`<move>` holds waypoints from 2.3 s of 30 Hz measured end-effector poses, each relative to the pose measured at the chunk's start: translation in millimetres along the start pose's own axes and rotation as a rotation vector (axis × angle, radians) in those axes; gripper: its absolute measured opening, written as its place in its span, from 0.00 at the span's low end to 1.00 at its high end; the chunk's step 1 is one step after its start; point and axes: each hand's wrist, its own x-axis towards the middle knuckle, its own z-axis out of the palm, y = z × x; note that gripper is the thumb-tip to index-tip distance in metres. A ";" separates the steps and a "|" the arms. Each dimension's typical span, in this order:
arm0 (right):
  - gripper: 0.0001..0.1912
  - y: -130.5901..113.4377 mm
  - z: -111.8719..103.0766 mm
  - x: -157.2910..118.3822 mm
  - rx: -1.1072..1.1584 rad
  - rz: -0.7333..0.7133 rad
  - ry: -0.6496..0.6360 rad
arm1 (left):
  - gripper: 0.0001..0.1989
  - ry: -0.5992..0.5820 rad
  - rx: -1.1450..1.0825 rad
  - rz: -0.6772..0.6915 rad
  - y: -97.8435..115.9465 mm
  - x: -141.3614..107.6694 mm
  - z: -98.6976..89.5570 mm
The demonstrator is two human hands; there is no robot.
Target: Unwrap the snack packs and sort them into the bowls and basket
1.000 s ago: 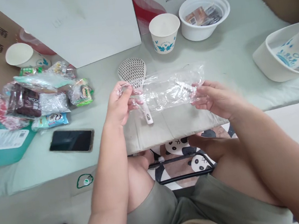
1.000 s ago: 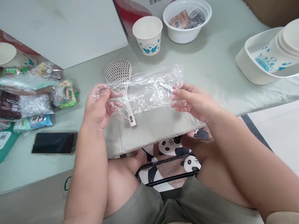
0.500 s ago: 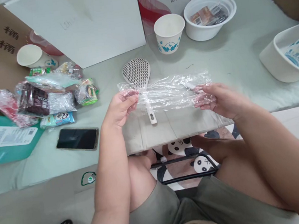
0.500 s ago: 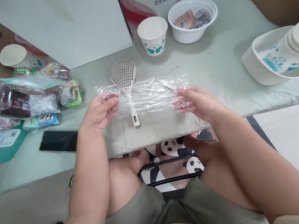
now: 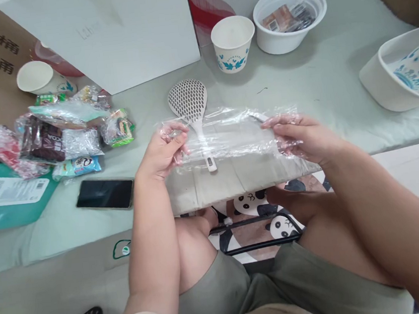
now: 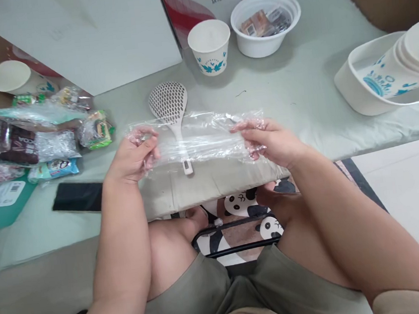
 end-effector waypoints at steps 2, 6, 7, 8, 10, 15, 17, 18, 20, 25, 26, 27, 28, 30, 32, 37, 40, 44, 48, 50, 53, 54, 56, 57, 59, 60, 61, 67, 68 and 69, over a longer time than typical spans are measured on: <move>0.05 0.2 0.0 0.9 0.050 -0.055 0.077 | 0.17 0.043 -0.002 0.018 -0.1 1.1 0.2; 0.08 4.2 -3.0 4.4 0.119 -0.166 0.108 | 0.07 0.112 -0.104 0.046 -0.3 3.5 2.8; 0.09 5.5 -4.7 5.4 0.127 -0.198 0.096 | 0.06 0.127 -0.144 0.055 -0.2 4.4 3.4; 0.09 6.7 -6.8 6.5 0.129 -0.229 0.080 | 0.04 0.133 -0.182 0.058 0.1 5.5 3.7; 0.09 8.2 -11.9 8.5 0.113 -0.278 0.034 | 0.03 0.122 -0.235 0.043 0.5 8.2 3.0; 0.18 7.6 -20.7 8.2 -0.044 -0.341 -0.101 | 0.24 0.149 -0.165 0.034 -4.3 15.3 -3.1; 0.27 7.0 -19.2 4.8 -0.254 -0.328 -0.034 | 0.20 0.186 -0.083 0.096 -9.0 16.0 -4.1; 0.27 6.7 -17.5 3.0 -0.385 -0.313 0.024 | 0.15 0.181 -0.047 0.125 -11.3 15.8 -3.9; 0.21 6.5 -14.2 0.1 -0.615 -0.272 0.125 | 0.11 0.132 0.005 0.164 -15.3 15.4 -2.5; 0.23 7.6 -16.2 1.3 -0.605 -0.223 0.111 | 0.20 0.131 0.062 0.236 -20.5 19.5 -1.6; 0.26 7.9 -17.9 1.7 -0.586 -0.205 0.089 | 0.23 0.154 0.050 0.258 -20.6 20.8 -2.1; 0.24 8.1 -19.4 1.9 -0.588 -0.180 0.073 | 0.26 0.175 0.028 0.277 -20.1 21.7 -2.5; 0.19 8.3 -20.3 1.6 -0.597 -0.157 0.069 | 0.30 0.193 -0.003 0.287 -19.2 22.1 -2.8; 0.08 8.7 -20.2 0.5 -0.539 -0.149 0.075 | 0.30 0.197 -0.061 0.251 -15.7 20.7 -2.4; 0.08 9.1 -18.0 -0.1 -0.367 -0.162 0.066 | 0.22 0.159 -0.081 0.137 -10.9 16.9 -1.0; 0.09 10.4 -13.5 3.8 -0.161 -0.164 0.074 | 0.13 0.091 -0.007 -0.125 0.0 6.2 4.3; 0.10 9.1 -13.1 4.5 -0.077 -0.229 0.067 | 0.13 0.093 -0.067 -0.120 5.3 4.0 6.2; 0.07 5.8 -13.2 1.6 0.002 -0.290 0.003 | 0.04 0.116 -0.185 -0.111 10.6 4.7 5.4; 0.11 6.6 -14.5 -0.1 -0.065 -0.320 -0.081 | 0.16 0.111 -0.184 -0.085 6.3 8.0 4.1; 0.17 8.2 -14.8 -1.8 -0.222 -0.303 -0.055 | 0.15 0.140 -0.125 -0.016 0.0 10.8 4.9; 0.12 9.3 -15.1 -7.5 -0.479 -0.198 -0.185 | 0.14 0.194 -0.103 0.126 -8.4 14.7 6.3; 0.13 9.3 -15.2 -9.9 -0.530 -0.151 -0.288 | 0.16 0.201 -0.115 0.157 -9.8 15.3 6.5; 0.23 8.9 -14.2 -14.0 -0.556 -0.112 -0.431 | 0.22 0.202 -0.127 0.178 -9.7 14.4 6.4; 0.25 8.8 -12.6 -15.3 -0.551 -0.123 -0.437 | 0.24 0.194 -0.114 0.173 -8.6 12.9 6.5; 0.21 9.8 -6.0 -16.3 -0.517 -0.198 -0.346 | 0.27 0.165 -0.069 0.159 -5.9 8.6 8.3; 0.20 11.0 -0.8 -16.1 -0.493 -0.231 -0.292 | 0.29 0.143 -0.047 0.157 -4.7 6.3 10.3; 0.19 12.7 5.5 -15.8 -0.469 -0.246 -0.261 | 0.31 0.115 -0.029 0.160 -3.9 4.4 13.0; 0.15 26.1 46.1 -21.1 -0.430 0.005 -0.702 | 0.37 0.116 0.043 0.308 -8.6 9.1 31.7; 0.12 27.4 49.5 -23.4 -0.426 0.044 -0.750 | 0.34 0.167 0.056 0.355 -10.3 11.8 32.8; 0.11 28.1 51.3 -25.7 -0.406 0.070 -0.769 | 0.29 0.216 0.080 0.397 -12.0 14.5 33.2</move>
